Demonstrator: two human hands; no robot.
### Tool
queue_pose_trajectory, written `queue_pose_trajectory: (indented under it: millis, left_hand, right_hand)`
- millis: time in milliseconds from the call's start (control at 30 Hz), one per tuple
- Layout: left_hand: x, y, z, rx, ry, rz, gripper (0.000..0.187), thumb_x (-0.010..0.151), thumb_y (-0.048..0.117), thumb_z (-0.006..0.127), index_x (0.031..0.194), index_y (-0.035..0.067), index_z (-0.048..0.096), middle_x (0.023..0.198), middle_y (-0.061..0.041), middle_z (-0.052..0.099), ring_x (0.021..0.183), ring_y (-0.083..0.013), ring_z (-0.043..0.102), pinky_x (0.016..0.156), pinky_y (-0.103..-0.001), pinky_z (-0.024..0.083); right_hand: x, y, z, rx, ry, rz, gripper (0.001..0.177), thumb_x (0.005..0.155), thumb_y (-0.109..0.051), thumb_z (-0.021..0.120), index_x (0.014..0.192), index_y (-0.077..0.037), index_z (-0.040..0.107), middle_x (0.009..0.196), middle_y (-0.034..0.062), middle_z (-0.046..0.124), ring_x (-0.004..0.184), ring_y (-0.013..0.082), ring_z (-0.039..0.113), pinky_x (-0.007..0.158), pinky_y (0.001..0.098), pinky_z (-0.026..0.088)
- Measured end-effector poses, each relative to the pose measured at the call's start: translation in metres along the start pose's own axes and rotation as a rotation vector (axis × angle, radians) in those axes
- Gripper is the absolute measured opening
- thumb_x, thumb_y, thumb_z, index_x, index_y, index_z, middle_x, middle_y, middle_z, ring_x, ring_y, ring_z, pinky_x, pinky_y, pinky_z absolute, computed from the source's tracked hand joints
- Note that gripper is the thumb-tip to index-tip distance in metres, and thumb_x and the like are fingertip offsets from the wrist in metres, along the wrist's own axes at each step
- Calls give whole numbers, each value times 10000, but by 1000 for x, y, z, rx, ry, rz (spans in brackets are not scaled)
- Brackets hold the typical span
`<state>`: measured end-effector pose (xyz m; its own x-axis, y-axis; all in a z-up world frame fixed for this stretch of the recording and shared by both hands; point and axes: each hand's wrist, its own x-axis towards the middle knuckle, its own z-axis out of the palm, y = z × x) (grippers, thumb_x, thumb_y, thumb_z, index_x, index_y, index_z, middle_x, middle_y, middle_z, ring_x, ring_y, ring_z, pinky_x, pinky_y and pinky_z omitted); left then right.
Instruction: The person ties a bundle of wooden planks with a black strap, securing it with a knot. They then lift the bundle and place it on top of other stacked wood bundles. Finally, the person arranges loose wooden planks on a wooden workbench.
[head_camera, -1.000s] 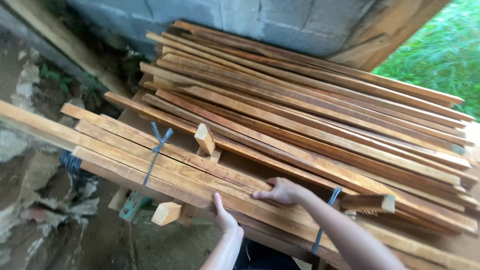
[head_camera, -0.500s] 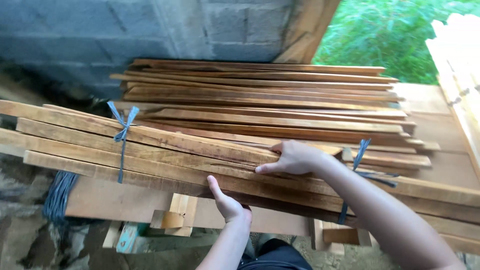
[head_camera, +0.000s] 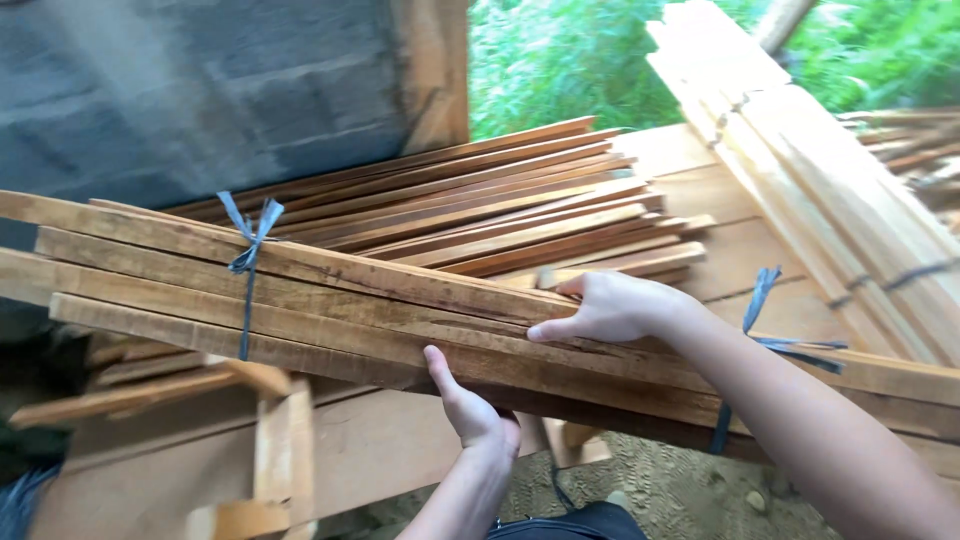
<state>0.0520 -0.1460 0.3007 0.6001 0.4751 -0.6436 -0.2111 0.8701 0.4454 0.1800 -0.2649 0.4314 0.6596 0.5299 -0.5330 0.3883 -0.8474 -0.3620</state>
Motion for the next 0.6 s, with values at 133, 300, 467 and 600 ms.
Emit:
queue_pose_trajectory:
  millis: [133, 300, 467, 600]
  left_hand:
    - [-20, -77, 23, 18, -58, -91, 966, 809, 733, 532, 1542, 117, 403, 1546, -107, 498, 1399, -310, 473, 1156, -499, 350]
    - [-58, -187, 65, 151, -89, -172, 933, 794, 708, 561, 1518, 132, 443, 1533, -108, 531, 1394, -305, 501, 1156, -487, 375]
    - [-75, -302, 84, 222, -136, -274, 918, 824, 697, 568, 1509, 95, 460, 1520, -105, 540, 1372, -296, 509, 1146, -469, 367]
    - [-82, -367, 98, 249, -187, -304, 896, 826, 671, 591, 1485, 72, 489, 1501, -114, 566, 1355, -293, 534, 1139, -460, 378]
  right_hand:
    - [-31, 96, -2, 43, -18, 84, 893, 668, -785, 614, 1271, -138, 735, 1183, 160, 774, 1109, 285, 739, 1011, 384, 540]
    - [-74, 238, 1, 113, -23, 174, 896, 700, -801, 621, 1274, -120, 722, 1230, 136, 745, 1144, 264, 708, 1017, 387, 525]
    - [-124, 350, 4, 231, -23, 265, 869, 697, -788, 623, 1240, -119, 741, 1200, 127, 770, 1119, 256, 728, 1002, 379, 540]
    - [-149, 415, 9, 386, -4, 331, 834, 685, -766, 647, 1237, -146, 734, 1187, 112, 778, 1089, 241, 745, 983, 363, 555]
